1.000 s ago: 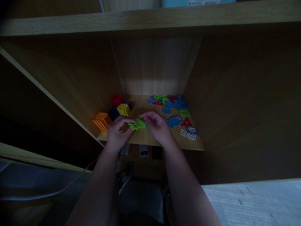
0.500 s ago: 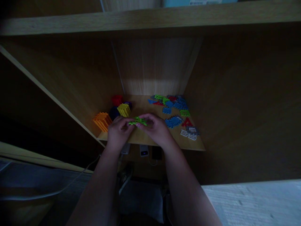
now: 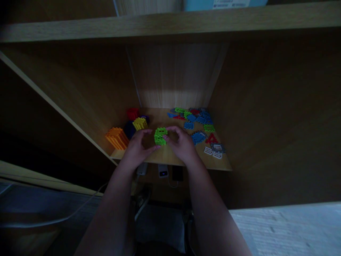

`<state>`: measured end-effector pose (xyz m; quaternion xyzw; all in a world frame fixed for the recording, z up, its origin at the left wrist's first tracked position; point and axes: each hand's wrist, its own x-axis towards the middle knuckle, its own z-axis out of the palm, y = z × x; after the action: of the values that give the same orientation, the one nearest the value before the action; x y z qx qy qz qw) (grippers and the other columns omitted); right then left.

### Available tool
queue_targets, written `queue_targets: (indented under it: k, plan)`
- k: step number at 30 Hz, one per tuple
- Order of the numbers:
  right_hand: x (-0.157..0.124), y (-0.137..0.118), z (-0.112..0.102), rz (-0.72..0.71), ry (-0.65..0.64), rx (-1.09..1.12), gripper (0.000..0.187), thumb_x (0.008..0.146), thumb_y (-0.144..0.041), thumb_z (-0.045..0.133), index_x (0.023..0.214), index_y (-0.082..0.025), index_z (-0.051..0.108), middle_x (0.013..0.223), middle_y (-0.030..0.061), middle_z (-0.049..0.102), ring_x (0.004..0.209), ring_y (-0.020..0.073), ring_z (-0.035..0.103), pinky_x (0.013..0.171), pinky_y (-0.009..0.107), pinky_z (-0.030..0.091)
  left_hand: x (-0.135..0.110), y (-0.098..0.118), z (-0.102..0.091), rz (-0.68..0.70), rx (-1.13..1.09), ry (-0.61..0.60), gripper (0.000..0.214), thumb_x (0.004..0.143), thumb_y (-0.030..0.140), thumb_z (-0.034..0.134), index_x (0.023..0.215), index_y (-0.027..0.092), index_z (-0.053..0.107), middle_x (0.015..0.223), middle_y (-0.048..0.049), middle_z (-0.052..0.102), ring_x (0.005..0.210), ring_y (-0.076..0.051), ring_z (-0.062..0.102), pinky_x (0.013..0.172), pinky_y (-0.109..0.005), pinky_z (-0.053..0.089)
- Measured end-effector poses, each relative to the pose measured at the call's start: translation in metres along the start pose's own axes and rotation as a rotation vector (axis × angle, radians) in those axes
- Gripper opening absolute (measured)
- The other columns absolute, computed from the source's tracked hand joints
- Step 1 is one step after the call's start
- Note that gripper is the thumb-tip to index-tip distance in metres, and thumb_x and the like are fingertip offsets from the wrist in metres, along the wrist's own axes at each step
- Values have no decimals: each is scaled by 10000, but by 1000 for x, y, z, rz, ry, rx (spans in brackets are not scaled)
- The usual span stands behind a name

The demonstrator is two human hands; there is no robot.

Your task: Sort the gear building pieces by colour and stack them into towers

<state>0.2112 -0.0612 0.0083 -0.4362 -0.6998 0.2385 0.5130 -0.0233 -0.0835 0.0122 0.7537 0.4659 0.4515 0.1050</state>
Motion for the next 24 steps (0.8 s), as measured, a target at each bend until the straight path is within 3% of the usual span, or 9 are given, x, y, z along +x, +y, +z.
queue_targets:
  k: [5,16,24]
  plan:
    - [0,-2,3,-40,-59,-42,292,982,-417,790,1254,-324,741,1288,56,791,1264,291,709,1142,519,535,-1,-6,4,-60,14,-81,651,817,319,975,1365,230,636,1341,-116,761,1261,-332,731,1089,-514,596]
    - [-2,1,3,-77,-109,-78,294,1027,-370,725,1317,-320,711,1340,65,779,1298,275,711,1183,526,530,0,-9,7,-97,-15,-74,510,861,172,872,1318,234,655,1257,-101,796,1171,-318,770,1036,-530,624]
    - [-3,-1,2,-82,-127,-107,309,1037,-371,699,1339,-314,676,1371,69,763,1342,288,688,1195,536,516,1,-8,7,-111,-29,-96,476,880,159,859,1306,225,656,1273,-99,792,1184,-315,760,1058,-535,616]
